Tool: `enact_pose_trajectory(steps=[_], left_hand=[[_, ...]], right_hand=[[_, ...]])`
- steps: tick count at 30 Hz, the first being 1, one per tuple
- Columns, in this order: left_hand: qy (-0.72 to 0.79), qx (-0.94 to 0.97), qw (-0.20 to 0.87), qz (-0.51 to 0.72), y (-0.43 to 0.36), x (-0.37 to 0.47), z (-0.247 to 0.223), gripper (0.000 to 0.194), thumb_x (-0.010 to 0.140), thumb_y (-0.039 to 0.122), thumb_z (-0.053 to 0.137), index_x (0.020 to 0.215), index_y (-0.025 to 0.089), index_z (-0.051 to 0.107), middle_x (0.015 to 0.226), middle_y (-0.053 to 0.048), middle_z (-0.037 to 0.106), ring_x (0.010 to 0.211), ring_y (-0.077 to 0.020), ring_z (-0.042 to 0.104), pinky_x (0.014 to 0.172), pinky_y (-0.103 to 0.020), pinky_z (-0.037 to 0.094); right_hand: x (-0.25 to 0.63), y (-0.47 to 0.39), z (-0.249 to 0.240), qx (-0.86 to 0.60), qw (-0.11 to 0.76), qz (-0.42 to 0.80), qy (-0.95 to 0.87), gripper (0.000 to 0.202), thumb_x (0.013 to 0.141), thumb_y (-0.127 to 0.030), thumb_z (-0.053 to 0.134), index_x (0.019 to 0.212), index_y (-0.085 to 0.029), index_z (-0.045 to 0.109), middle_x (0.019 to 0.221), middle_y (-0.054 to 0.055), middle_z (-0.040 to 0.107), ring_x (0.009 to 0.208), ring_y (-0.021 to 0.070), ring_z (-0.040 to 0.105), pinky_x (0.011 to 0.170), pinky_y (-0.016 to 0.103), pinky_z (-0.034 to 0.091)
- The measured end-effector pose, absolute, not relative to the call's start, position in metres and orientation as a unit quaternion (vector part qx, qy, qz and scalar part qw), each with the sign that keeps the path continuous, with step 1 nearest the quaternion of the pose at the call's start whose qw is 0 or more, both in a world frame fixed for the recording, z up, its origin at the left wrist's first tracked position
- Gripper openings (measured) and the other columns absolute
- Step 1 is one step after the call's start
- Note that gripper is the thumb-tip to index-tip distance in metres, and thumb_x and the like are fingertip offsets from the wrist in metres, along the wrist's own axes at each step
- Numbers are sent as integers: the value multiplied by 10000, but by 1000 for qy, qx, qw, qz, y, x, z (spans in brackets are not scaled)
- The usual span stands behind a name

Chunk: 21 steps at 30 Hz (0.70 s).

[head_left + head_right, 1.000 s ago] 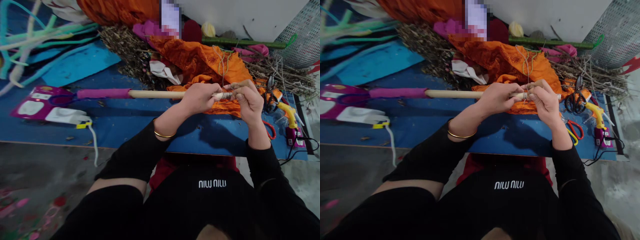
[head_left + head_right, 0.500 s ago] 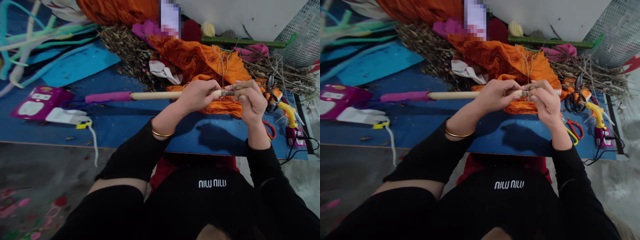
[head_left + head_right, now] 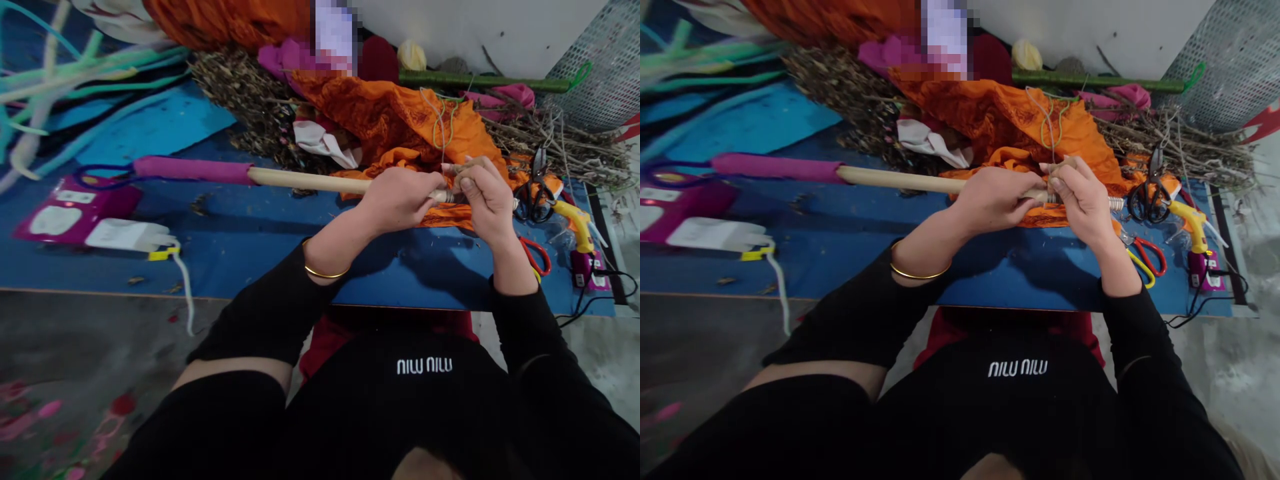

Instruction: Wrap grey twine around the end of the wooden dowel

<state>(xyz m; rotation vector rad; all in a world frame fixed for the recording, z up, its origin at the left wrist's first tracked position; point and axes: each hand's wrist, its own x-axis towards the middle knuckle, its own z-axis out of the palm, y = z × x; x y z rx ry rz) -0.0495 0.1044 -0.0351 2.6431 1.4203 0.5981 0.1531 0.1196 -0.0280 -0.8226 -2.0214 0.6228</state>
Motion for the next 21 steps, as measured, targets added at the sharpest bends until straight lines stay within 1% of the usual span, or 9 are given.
enact_pose_trajectory(steps=[5, 7, 11, 14, 16, 18, 19, 21], left_hand=[[483, 856, 3, 184, 101, -46, -33, 380, 966, 264, 555, 1331, 180, 618, 946, -72, 773, 821, -217, 732, 680, -293, 483], [479, 857, -9, 191, 101, -46, -34, 378, 978, 255, 545, 1344, 183, 607, 932, -66, 773, 798, -205, 729, 666, -285, 477], [451, 868, -29, 206, 104, -47, -40, 257, 1008, 256, 513, 1188, 179, 680, 929, -75, 778, 817, -196, 728, 666, -282, 472], [442, 872, -25, 208, 107, -48, -44, 266, 1012, 262, 493, 1145, 185, 710, 951, -76, 786, 831, -205, 729, 664, -290, 470], [443, 869, -7, 220, 109, -50, -44, 286, 997, 262, 501, 1166, 200, 723, 962, -63, 791, 839, -208, 729, 682, -294, 475], [444, 862, 21, 243, 112, -55, -43, 308, 978, 257, 515, 1188, 210, 735, 975, -58, 794, 858, -212, 731, 718, -302, 485], [444, 857, 37, 257, 113, -58, -42, 315, 970, 261, 524, 1194, 210, 740, 982, -59, 795, 872, -216, 731, 737, -308, 489], [446, 846, 66, 284, 116, -65, -40, 322, 957, 279, 548, 1202, 209, 745, 997, -61, 794, 898, -221, 729, 775, -315, 500]], right_hand=[[153, 121, -30, -345, 410, 230, -813, 436, 1049, -574, 452, 840, -256, 665, 957, 32, 681, 1158, 218, 696, 1156, 511, 541], [153, 121, -30, -344, 408, 229, -814, 444, 1045, -587, 451, 837, -257, 664, 952, 32, 680, 1137, 216, 695, 1138, 503, 551], [151, 119, -29, -341, 405, 252, -810, 444, 1037, -600, 463, 834, -259, 661, 930, 31, 666, 1143, 222, 703, 1128, 496, 549], [149, 117, -26, -339, 417, 277, -796, 430, 1013, -610, 516, 817, -254, 658, 898, 25, 661, 1097, 217, 715, 1088, 471, 570], [150, 116, -23, -336, 446, 304, -772, 394, 995, -587, 572, 814, -248, 661, 884, 17, 663, 1015, 201, 728, 1013, 433, 601], [154, 117, -19, -332, 501, 347, -720, 341, 974, -541, 629, 811, -243, 661, 828, -3, 644, 858, 169, 728, 878, 380, 629], [159, 119, -18, -334, 527, 373, -686, 319, 962, -522, 650, 807, -243, 655, 788, -17, 621, 747, 145, 704, 788, 351, 629], [172, 127, -14, -353, 554, 428, -621, 294, 935, -507, 675, 801, -249, 637, 707, -48, 559, 525, 93, 569, 605, 303, 582]])
